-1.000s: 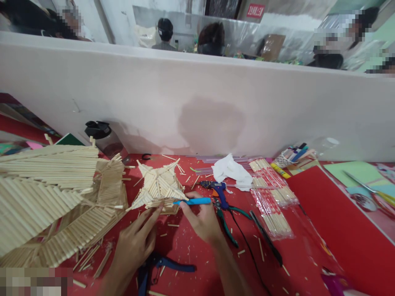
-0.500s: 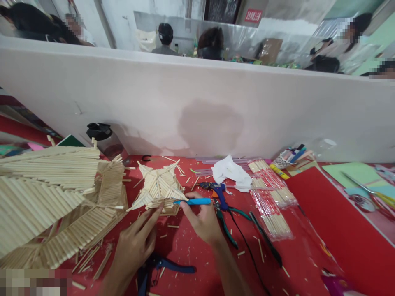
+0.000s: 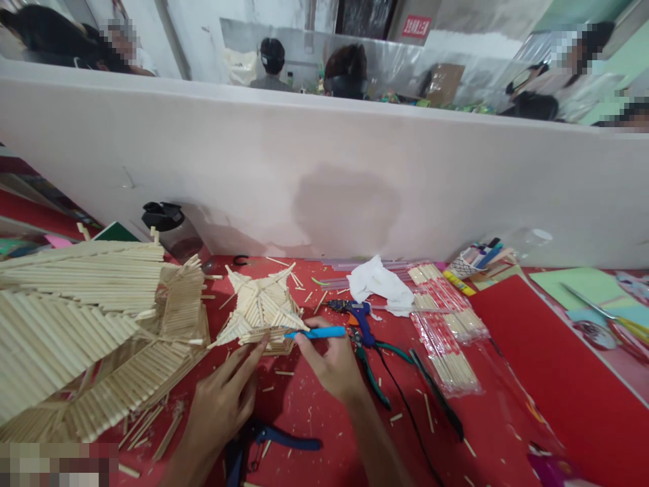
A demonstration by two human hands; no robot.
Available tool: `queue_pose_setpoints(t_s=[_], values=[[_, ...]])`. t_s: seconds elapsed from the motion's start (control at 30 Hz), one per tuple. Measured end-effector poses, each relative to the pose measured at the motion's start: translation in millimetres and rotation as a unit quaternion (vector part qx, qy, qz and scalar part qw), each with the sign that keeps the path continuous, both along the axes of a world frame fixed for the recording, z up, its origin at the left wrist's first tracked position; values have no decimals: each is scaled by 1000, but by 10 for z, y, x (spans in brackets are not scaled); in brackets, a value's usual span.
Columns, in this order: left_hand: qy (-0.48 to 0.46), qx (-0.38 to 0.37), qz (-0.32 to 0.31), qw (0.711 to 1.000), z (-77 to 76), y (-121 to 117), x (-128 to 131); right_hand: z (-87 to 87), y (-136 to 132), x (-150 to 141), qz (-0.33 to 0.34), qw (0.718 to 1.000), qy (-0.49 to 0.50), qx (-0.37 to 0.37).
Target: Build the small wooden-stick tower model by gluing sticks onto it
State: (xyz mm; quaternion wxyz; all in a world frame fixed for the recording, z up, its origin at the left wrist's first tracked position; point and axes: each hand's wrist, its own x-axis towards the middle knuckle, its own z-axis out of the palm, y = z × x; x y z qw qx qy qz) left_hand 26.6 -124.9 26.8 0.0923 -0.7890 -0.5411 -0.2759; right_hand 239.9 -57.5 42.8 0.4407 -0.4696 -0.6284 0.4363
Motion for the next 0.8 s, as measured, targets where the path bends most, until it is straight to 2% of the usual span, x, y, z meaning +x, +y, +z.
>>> queue_pose_setpoints(t_s=[0.23, 0.4, 0.6, 0.73, 0.8], values=[[2, 6, 3, 1000, -17, -8, -10, -5, 15, 9, -6, 999, 31, -20], [-2, 7, 1, 1000, -9, -9, -9, 107, 52, 191, -10, 999, 33, -17], [1, 32, 0, 999, 11, -16, -10, 307, 106, 476, 12, 997, -68, 33], [9, 41, 4, 999, 24, -25, -9, 300, 139, 487, 52, 980, -174, 80], [16, 44, 1, 999, 25, -29, 4, 259, 147, 429, 68, 971, -197, 114]])
